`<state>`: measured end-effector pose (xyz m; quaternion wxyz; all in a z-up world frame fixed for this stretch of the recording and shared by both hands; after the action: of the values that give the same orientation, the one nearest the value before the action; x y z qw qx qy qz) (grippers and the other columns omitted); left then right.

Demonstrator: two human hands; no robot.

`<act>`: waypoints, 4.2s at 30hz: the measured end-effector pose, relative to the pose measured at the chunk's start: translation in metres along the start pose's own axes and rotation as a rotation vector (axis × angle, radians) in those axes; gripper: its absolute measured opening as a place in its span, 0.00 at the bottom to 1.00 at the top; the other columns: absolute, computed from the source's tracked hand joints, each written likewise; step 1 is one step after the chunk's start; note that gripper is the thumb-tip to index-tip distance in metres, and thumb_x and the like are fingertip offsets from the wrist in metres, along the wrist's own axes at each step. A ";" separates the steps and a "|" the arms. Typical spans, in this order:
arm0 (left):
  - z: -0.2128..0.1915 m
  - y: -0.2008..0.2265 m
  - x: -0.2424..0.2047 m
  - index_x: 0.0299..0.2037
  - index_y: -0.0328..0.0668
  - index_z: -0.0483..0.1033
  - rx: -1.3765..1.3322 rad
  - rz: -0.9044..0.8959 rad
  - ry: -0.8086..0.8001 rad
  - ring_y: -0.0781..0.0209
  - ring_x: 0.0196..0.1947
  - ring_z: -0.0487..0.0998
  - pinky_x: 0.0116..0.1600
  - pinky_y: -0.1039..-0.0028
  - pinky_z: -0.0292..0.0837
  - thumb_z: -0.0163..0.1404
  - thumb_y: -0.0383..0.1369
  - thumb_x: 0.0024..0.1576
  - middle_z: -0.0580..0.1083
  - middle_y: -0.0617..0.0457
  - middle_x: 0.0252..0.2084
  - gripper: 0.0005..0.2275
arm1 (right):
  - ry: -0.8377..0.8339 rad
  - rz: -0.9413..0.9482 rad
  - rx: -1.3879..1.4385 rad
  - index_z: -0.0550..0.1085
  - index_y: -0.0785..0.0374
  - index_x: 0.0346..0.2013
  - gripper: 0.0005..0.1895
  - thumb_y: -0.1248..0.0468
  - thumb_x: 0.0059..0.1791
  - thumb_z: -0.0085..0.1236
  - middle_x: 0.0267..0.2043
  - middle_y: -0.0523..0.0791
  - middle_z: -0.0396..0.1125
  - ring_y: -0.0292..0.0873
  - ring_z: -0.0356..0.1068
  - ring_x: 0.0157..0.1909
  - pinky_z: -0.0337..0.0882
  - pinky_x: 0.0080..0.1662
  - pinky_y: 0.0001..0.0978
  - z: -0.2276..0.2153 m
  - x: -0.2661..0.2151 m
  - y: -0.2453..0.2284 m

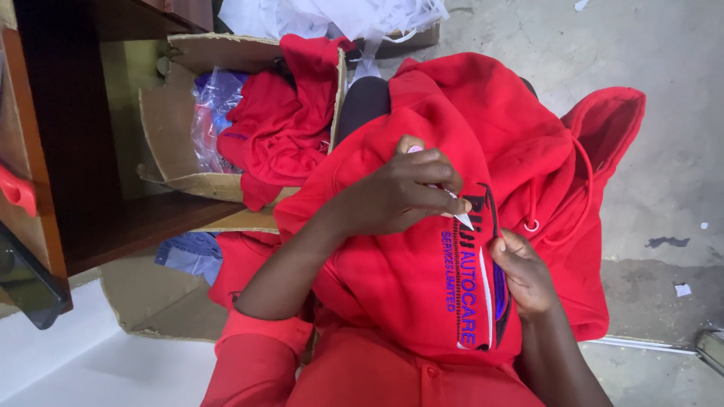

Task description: Trimming excess embroidery threads from a red hoodie using small snips

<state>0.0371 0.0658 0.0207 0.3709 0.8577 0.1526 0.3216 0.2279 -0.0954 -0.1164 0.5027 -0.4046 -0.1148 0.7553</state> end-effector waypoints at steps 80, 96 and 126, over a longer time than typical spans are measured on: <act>0.076 0.119 -0.067 0.60 0.44 0.73 -0.518 -0.461 -0.216 0.52 0.45 0.78 0.56 0.67 0.74 0.36 0.38 0.72 0.76 0.47 0.50 0.15 | 0.187 0.189 -0.339 0.74 0.70 0.53 0.18 0.63 0.51 0.53 0.46 0.55 0.76 0.51 0.76 0.42 0.77 0.45 0.44 0.049 -0.023 -0.057; 0.076 0.084 -0.093 0.68 0.54 0.71 0.353 -0.497 0.161 0.58 0.33 0.80 0.34 0.67 0.78 0.54 0.49 0.60 0.72 0.55 0.38 0.26 | 0.200 0.066 -0.080 0.69 0.67 0.62 0.21 0.63 0.55 0.44 0.50 0.64 0.71 0.65 0.74 0.51 0.76 0.45 0.68 0.016 -0.005 -0.041; 0.082 0.070 -0.075 0.57 0.45 0.80 0.574 -0.144 0.287 0.58 0.26 0.72 0.31 0.72 0.73 0.55 0.34 0.64 0.72 0.49 0.35 0.12 | 0.165 0.146 0.073 0.71 0.67 0.59 0.19 0.64 0.54 0.48 0.48 0.63 0.72 0.68 0.75 0.50 0.75 0.46 0.72 0.009 0.003 -0.029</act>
<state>0.0369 -0.0635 -0.0028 0.1105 0.8602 0.3480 0.3559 0.2400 -0.0777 -0.0952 0.4686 -0.4541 -0.0157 0.7576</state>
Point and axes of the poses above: each hand's wrist, its own x-axis towards the middle knuckle, its own z-axis out of the palm, y = z × x, the point moved 4 cm from there along x, towards the middle knuckle
